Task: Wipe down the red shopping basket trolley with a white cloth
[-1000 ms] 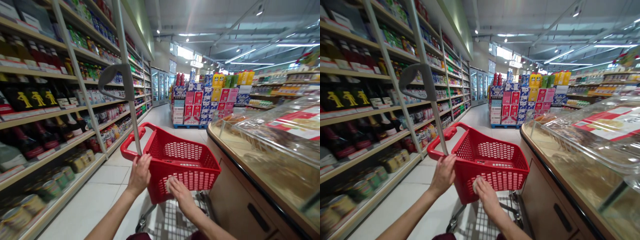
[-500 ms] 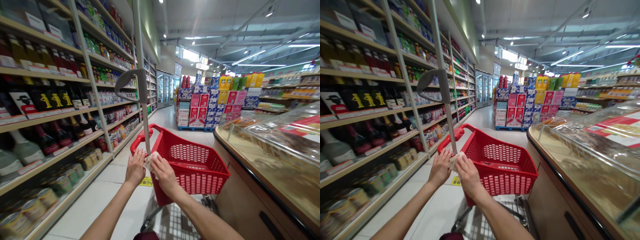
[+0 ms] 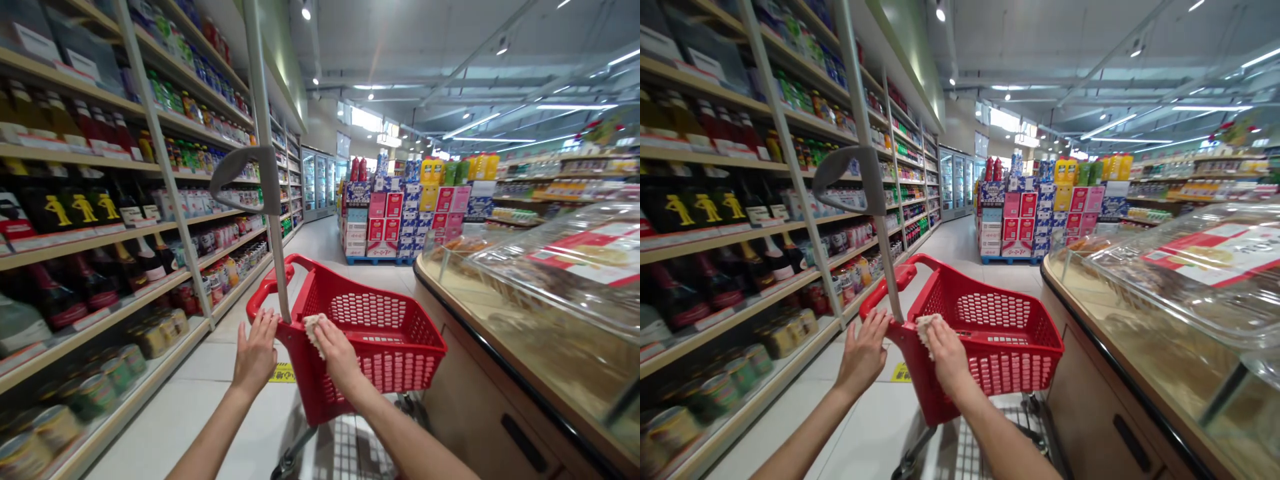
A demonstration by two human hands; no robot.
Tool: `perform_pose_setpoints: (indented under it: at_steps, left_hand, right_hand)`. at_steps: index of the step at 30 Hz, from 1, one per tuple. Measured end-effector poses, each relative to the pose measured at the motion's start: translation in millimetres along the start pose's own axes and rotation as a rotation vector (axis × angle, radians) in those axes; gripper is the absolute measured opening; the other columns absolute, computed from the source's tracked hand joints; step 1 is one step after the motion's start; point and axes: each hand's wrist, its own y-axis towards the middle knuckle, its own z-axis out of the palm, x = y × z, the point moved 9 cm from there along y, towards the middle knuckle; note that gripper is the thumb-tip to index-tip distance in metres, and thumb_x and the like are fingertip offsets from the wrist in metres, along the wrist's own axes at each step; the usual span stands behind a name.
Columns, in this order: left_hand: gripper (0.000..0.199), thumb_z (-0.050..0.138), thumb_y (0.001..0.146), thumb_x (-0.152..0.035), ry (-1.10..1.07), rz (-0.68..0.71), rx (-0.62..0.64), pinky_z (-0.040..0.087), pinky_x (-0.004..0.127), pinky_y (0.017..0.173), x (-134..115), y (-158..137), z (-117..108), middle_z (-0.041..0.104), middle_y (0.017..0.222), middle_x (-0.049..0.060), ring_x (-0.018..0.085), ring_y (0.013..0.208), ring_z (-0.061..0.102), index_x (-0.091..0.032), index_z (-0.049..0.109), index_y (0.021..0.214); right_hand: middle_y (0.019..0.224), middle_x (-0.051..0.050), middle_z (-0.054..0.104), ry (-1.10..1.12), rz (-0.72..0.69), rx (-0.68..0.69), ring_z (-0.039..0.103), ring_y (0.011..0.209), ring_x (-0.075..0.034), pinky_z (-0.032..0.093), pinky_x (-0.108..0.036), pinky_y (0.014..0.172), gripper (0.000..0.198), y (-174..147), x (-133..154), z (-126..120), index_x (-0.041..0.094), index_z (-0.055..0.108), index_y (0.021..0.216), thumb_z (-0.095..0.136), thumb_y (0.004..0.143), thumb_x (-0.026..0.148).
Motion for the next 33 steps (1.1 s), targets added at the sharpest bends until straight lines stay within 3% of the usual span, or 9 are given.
perform_pose_setpoints:
  at_steps: [5, 8, 12, 14, 19, 21, 26, 31, 33]
  left_hand:
    - [0.053, 0.035, 0.071, -0.010, -0.023, -0.009, -0.118, 0.014, 0.046, 0.105, -19.5, -8.2, -7.6, 0.040, 0.132, 0.012, 0.022, 0.125, 0.029, -0.010, 0.040, 0.124]
    - [0.051, 0.037, 0.072, -0.013, -0.071, 0.099, -0.088, 0.012, 0.043, 0.106, -59.0, -5.1, 2.6, 0.042, 0.131, 0.011, 0.021, 0.124, 0.032, -0.011, 0.042, 0.122]
    - [0.052, 0.041, 0.067, -0.015, -0.055, 0.148, 0.072, 0.012, 0.045, 0.105, -91.4, 3.4, 26.8, 0.049, 0.125, 0.011, 0.024, 0.121, 0.036, -0.013, 0.048, 0.118]
    - [0.053, 0.042, 0.066, -0.016, -0.030, 0.153, 0.103, 0.013, 0.044, 0.105, -94.3, 4.8, 31.7, 0.049, 0.125, 0.010, 0.023, 0.121, 0.036, -0.013, 0.047, 0.119]
    - [0.054, 0.041, 0.067, -0.015, -0.008, 0.164, 0.093, 0.012, 0.044, 0.105, -95.7, 2.7, 28.3, 0.048, 0.126, 0.010, 0.024, 0.121, 0.036, -0.014, 0.046, 0.121]
    - [0.053, 0.040, 0.067, -0.015, -0.006, 0.158, 0.081, 0.012, 0.046, 0.105, -97.7, 3.0, 25.7, 0.048, 0.125, 0.012, 0.025, 0.121, 0.035, -0.013, 0.046, 0.120]
    - [0.051, 0.040, 0.070, -0.015, -0.002, 0.177, 0.099, 0.014, 0.047, 0.105, -99.5, 5.4, 23.2, 0.048, 0.126, 0.012, 0.026, 0.121, 0.035, -0.013, 0.046, 0.120]
    - [0.050, 0.039, 0.071, -0.015, 0.027, 0.179, 0.110, 0.015, 0.047, 0.105, -101.3, 5.7, 20.5, 0.047, 0.126, 0.012, 0.026, 0.121, 0.035, -0.013, 0.046, 0.120]
    - [0.049, 0.039, 0.072, -0.015, 0.034, 0.168, 0.099, 0.015, 0.047, 0.104, -103.3, 6.1, 19.6, 0.049, 0.125, 0.012, 0.026, 0.120, 0.036, -0.012, 0.048, 0.119]
  right_hand:
    - [0.125, -0.005, 0.049, -0.114, 0.244, -0.041, 0.040, 0.119, -0.017, 0.037, -0.040, 0.098, 0.054, -76.2, -104.3, -37.7, 0.022, 0.047, 0.122, 0.030, 0.077, -0.003]
    - [0.126, -0.007, 0.048, -0.090, 0.261, -0.027, 0.039, 0.120, -0.018, 0.039, -0.039, 0.097, 0.050, -70.3, -91.1, -35.3, 0.020, 0.049, 0.120, 0.033, 0.078, -0.001]
    - [0.130, -0.007, 0.043, -0.033, 0.086, 0.028, 0.034, 0.123, -0.017, 0.039, -0.037, 0.097, 0.047, -51.5, -46.8, -21.4, 0.020, 0.045, 0.123, 0.037, 0.080, 0.003]
    - [0.130, -0.005, 0.043, -0.069, 0.101, 0.033, 0.034, 0.123, -0.017, 0.039, -0.038, 0.096, 0.049, -68.2, -67.2, -34.6, 0.023, 0.044, 0.124, 0.035, 0.080, 0.002]
    - [0.129, -0.003, 0.044, -0.259, 0.378, -0.042, 0.036, 0.122, -0.017, 0.037, -0.039, 0.098, 0.054, -135.6, -173.2, -93.3, 0.024, 0.045, 0.123, 0.032, 0.076, 0.000]
    - [0.129, -0.002, 0.045, -0.294, 0.403, -0.059, 0.038, 0.120, -0.016, 0.038, -0.038, 0.097, 0.054, -138.7, -178.8, -95.4, 0.024, 0.046, 0.123, 0.032, 0.076, 0.000]
    - [0.129, -0.003, 0.045, -0.186, 0.208, 0.082, 0.036, 0.122, -0.017, 0.040, -0.036, 0.095, 0.044, -122.3, -147.8, -65.3, 0.024, 0.051, 0.118, 0.035, 0.081, 0.007]
    - [0.123, -0.002, 0.051, -0.275, 0.447, -0.022, 0.045, 0.114, -0.018, 0.042, -0.037, 0.092, 0.043, -159.2, -214.5, -116.8, 0.025, 0.054, 0.114, 0.035, 0.079, 0.009]
    - [0.124, -0.002, 0.050, -0.283, 0.490, -0.024, 0.047, 0.112, -0.018, 0.043, -0.035, 0.091, 0.047, -161.2, -216.7, -119.3, 0.025, 0.054, 0.115, 0.036, 0.075, 0.007]
